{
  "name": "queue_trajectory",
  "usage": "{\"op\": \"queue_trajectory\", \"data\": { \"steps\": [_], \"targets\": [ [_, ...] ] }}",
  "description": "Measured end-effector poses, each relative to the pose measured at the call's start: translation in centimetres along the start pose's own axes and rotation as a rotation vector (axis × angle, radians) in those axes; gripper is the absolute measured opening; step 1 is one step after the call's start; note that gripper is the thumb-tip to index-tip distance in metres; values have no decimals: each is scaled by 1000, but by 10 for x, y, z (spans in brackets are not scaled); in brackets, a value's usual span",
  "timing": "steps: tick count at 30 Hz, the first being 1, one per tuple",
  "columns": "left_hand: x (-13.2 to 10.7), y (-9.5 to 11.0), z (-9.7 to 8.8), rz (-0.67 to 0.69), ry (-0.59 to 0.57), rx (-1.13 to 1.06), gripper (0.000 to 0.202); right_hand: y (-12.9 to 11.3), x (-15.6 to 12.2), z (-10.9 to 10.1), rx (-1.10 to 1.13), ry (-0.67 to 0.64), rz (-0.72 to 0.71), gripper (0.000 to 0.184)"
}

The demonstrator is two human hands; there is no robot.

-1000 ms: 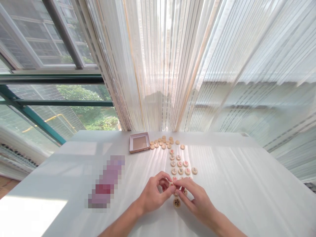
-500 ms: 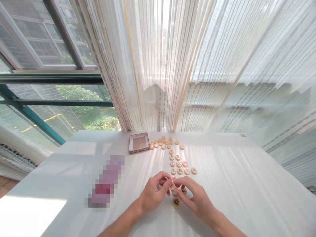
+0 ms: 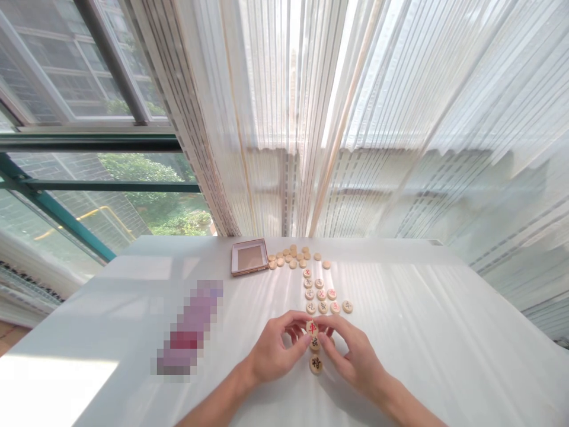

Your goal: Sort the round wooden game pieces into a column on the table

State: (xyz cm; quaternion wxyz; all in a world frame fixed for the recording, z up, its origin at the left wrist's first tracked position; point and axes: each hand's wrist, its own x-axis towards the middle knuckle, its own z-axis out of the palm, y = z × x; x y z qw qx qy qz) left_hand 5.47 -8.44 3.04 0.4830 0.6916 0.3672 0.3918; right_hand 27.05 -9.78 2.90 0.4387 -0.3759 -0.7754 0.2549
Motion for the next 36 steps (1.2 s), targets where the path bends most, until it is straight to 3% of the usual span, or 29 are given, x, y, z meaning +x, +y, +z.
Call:
{"op": "queue_trajectory", "data": {
  "steps": [12,25,30,36],
  "targets": [
    [0,6,3,14,23,113,26,2,0,2,-17,38,24,6],
    [-2,3,7,97,2,182,24,-4,-1,2,-15,77,108,20],
    [-1,6,0,128,31,200,24,-6,1,-2,-9,76,41,13],
    [4,8,-22,164,52,291,24,1,6,-14,-98,187,-8,13]
  ]
}}
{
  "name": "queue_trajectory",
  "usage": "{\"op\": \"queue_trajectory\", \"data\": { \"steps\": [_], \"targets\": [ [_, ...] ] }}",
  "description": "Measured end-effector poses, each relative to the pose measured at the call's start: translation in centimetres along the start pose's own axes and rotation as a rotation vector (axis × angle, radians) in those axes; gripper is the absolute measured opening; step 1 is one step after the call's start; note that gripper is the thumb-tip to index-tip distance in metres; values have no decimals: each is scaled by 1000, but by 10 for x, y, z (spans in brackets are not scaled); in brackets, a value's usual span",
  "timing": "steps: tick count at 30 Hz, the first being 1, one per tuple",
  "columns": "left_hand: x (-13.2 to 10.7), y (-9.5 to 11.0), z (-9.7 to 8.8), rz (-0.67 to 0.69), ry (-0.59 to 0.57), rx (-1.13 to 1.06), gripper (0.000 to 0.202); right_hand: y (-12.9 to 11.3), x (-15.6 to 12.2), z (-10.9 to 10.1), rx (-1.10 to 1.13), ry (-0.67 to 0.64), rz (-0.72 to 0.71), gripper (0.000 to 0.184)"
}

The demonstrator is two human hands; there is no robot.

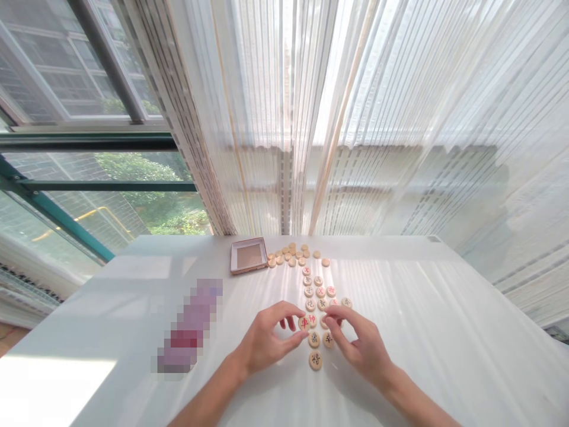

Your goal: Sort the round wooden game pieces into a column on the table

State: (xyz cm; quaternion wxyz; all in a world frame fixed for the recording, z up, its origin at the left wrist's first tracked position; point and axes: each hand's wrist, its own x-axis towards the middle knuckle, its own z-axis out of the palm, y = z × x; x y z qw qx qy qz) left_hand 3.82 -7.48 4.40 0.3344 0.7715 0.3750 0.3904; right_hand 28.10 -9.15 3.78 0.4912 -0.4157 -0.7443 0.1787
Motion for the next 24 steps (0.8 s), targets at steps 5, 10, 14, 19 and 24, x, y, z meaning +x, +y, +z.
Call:
{"op": "queue_trajectory", "data": {
  "steps": [5,10,14,19,24],
  "targets": [
    [2,-4,-15,40,-105,232,20,16,10,-15,-73,93,139,17],
    [1,-4,-22,30,-179,363,18,36,17,-25,-96,180,306,27],
    [0,-3,-22,4,-228,405,17,49,19,-29,-84,233,403,30],
    [-1,-1,-18,-18,-281,428,16,60,23,-31,-41,268,472,33],
    [-2,3,-15,2,-319,426,16,66,24,-28,40,273,496,38]
  ]
}}
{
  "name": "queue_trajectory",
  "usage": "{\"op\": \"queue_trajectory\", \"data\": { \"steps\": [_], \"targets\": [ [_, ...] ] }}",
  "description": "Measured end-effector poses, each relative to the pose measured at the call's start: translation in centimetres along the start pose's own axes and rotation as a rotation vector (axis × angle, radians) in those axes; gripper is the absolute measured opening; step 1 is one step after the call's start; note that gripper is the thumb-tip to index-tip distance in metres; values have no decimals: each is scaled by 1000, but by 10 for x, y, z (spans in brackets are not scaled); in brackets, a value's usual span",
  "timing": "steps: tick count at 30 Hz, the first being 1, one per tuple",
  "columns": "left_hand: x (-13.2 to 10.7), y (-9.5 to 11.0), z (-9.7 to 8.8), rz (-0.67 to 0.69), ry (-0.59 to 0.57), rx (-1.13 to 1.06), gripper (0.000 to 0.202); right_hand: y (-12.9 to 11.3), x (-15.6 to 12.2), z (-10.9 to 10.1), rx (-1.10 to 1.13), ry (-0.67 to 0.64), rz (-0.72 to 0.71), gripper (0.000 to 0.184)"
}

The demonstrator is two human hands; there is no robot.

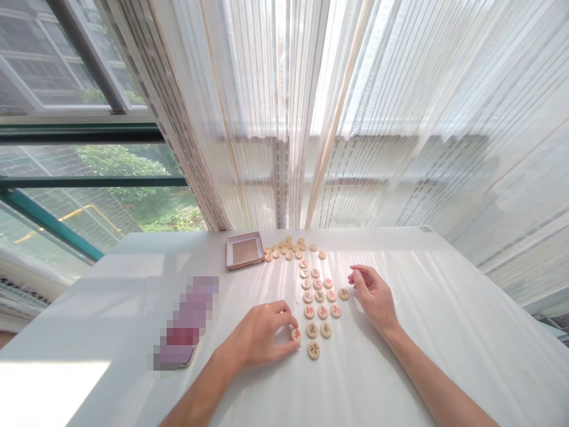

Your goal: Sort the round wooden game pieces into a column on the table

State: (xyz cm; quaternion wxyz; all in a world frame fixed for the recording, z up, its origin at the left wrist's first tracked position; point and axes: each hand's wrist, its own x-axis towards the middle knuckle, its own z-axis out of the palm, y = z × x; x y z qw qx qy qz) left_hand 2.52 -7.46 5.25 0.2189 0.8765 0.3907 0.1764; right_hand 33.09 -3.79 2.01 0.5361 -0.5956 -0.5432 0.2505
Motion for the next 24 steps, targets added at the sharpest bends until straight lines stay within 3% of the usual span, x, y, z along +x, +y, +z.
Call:
{"op": "queue_trajectory", "data": {
  "steps": [24],
  "targets": [
    [-4,7,9,-6,-92,-39,16,5,3,1,34,-12,42,36]
  ]
}}
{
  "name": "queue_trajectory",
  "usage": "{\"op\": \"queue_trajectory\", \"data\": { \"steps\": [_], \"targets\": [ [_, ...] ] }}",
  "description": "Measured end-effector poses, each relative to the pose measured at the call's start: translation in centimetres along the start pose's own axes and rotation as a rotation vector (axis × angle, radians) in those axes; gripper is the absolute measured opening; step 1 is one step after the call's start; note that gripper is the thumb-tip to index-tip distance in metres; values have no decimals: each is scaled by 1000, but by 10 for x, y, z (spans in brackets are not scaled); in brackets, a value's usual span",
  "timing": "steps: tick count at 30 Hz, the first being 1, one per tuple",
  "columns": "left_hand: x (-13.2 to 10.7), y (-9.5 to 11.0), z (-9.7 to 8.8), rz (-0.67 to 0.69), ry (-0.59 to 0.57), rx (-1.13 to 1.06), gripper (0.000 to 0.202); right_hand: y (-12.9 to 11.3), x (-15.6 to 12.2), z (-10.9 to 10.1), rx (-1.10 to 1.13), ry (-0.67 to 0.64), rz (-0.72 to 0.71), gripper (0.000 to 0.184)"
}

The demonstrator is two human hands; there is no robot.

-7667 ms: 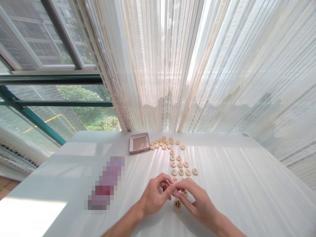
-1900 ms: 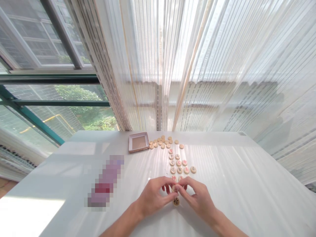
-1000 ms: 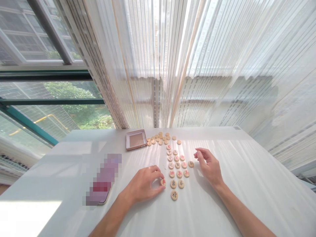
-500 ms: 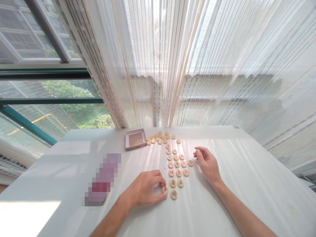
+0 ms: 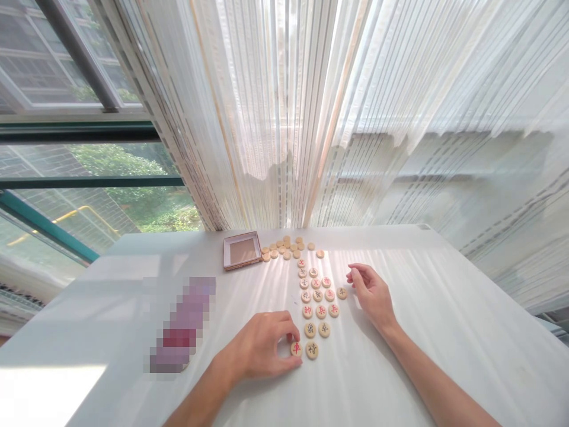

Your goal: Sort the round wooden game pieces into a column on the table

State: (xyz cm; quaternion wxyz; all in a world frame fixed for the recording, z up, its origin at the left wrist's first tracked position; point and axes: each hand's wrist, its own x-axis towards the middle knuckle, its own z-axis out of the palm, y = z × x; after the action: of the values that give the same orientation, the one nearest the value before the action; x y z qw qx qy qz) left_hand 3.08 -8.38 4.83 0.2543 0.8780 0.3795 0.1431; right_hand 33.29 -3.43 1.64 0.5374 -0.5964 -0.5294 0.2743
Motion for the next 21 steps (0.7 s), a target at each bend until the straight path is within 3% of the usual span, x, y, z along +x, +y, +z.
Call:
{"op": "queue_trajectory", "data": {
  "steps": [21],
  "targets": [
    [0,-2,-1,-31,-19,-7,20,1,0,0,-2,5,4,34]
  ]
}}
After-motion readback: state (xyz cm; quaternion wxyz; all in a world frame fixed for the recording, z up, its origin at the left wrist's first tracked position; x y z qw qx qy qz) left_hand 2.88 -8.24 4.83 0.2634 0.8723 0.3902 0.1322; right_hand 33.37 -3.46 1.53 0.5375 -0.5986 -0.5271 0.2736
